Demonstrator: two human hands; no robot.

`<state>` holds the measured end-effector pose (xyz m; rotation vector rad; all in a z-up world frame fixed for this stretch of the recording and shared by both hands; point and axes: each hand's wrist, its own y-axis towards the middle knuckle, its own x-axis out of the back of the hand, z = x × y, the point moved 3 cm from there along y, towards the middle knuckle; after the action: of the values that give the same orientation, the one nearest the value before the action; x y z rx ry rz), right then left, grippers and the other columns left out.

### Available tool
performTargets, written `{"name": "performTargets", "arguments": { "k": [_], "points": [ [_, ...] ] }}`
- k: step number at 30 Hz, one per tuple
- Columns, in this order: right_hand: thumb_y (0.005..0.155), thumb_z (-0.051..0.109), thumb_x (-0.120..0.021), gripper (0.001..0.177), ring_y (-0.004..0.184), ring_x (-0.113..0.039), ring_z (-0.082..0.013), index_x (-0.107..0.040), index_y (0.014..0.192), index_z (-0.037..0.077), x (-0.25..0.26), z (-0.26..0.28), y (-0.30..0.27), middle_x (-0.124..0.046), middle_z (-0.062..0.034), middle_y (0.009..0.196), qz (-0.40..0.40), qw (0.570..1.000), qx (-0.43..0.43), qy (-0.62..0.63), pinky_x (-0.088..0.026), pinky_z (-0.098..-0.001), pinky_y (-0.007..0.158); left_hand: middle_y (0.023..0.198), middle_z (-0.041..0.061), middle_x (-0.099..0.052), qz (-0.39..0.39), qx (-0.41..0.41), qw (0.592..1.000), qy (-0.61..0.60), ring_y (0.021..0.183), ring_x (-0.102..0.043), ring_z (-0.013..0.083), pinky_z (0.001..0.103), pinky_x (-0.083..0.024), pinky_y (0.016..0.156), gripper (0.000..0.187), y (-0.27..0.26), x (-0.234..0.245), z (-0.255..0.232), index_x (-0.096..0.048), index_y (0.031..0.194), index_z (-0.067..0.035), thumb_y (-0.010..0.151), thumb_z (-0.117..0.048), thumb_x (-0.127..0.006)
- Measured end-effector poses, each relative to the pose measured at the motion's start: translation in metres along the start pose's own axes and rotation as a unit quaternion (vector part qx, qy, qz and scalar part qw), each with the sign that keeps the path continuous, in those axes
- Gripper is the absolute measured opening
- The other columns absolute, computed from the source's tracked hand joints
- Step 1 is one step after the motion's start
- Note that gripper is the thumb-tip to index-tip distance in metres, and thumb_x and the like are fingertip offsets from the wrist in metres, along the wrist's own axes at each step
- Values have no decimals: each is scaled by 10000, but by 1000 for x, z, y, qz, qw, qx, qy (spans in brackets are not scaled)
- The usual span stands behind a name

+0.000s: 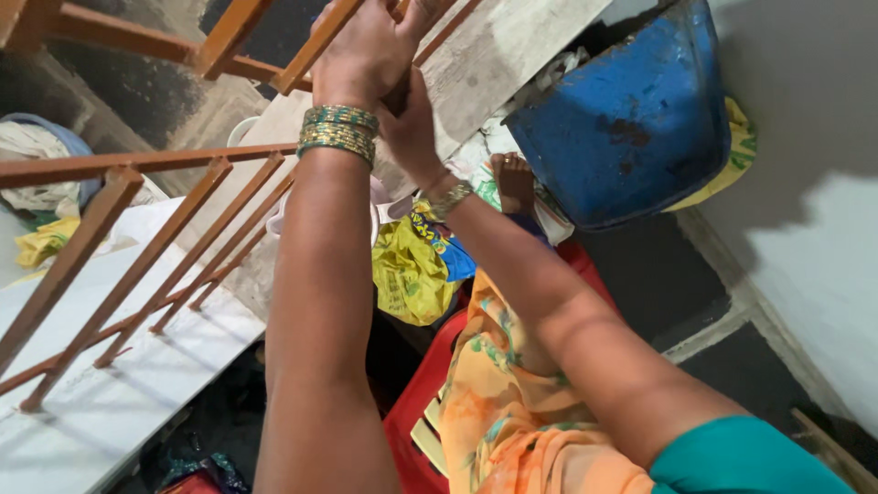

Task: The person washes a cloth in a small tub of water and then uses it to wipe down a metal window grille.

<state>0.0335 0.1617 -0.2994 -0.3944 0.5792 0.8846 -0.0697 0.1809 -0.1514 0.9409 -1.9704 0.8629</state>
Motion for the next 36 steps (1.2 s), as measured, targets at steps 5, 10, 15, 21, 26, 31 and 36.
{"name": "performTargets", "arguments": {
  "k": [5, 10, 15, 21, 26, 31, 36],
  "points": [
    [988, 11, -694, 222, 1023, -715, -125, -657, 1204, 47, 31, 52, -6, -731, -43, 1125, 101, 940, 46, -321, -605, -266, 894, 1159, 209, -698, 91, 80, 992, 23, 1095, -652, 430, 520, -523, 901, 669, -1, -6, 7, -682, 1190, -143, 900, -703, -459],
    [825, 150, -708, 269, 1166, -637, -273, -661, 1080, 80, 8, 45, -12, -716, -106, 1141, 447, 693, 295, -482, -522, -413, 1053, 1171, 232, -670, 89, 47, 995, 25, 1086, -630, 455, 535, -510, 894, 657, 2, -11, 11, -650, 1217, -128, 926, -683, -452],
    [846, 276, -577, 244, 1188, -641, -211, -705, 1021, 164, 17, -29, -15, -719, -38, 1147, 470, 473, 375, -644, -447, -428, 1097, 1135, 231, -693, 77, 44, 996, 11, 1066, -642, 451, 520, -525, 877, 666, 6, -10, 8, -681, 1177, -108, 926, -684, -460],
    [1013, 274, -557, 193, 1226, -596, -214, -698, 1115, 190, 6, -49, -7, -695, -40, 1235, 495, 487, 271, -667, -441, -420, 1105, 877, 213, -733, 29, 8, 999, 34, 903, -728, 364, 484, -539, 868, 870, -3, 4, -5, -744, 999, -40, 871, -852, -459],
    [781, 347, -588, 587, 1337, -497, -192, -591, 1357, 231, 47, 17, 26, -590, 30, 1409, 515, 431, 480, -564, -380, -398, 1163, 817, 213, -712, 11, -11, 1000, 14, 848, -713, 372, 488, -532, 816, 932, 1, 3, -5, -726, 972, -12, 850, -896, -458],
    [1022, 193, -610, 184, 1189, -647, -195, -666, 1198, 181, 145, 25, 112, -703, -21, 1114, 348, 195, 353, -846, -438, -394, 1158, 857, 219, -717, 39, 9, 999, 34, 868, -708, 389, 487, -539, 839, 917, 2, 5, -4, -740, 947, -21, 854, -881, -438],
    [998, 108, -627, 192, 877, -707, -253, -737, 1156, 99, 179, 75, 194, -742, -120, 989, 283, 553, 230, -749, -550, -387, 785, 896, 215, -733, -19, -44, 998, 44, 876, -695, 419, 526, -517, 803, 843, 0, 8, -10, -771, 1032, -100, 876, -855, -432]
  ]
}}
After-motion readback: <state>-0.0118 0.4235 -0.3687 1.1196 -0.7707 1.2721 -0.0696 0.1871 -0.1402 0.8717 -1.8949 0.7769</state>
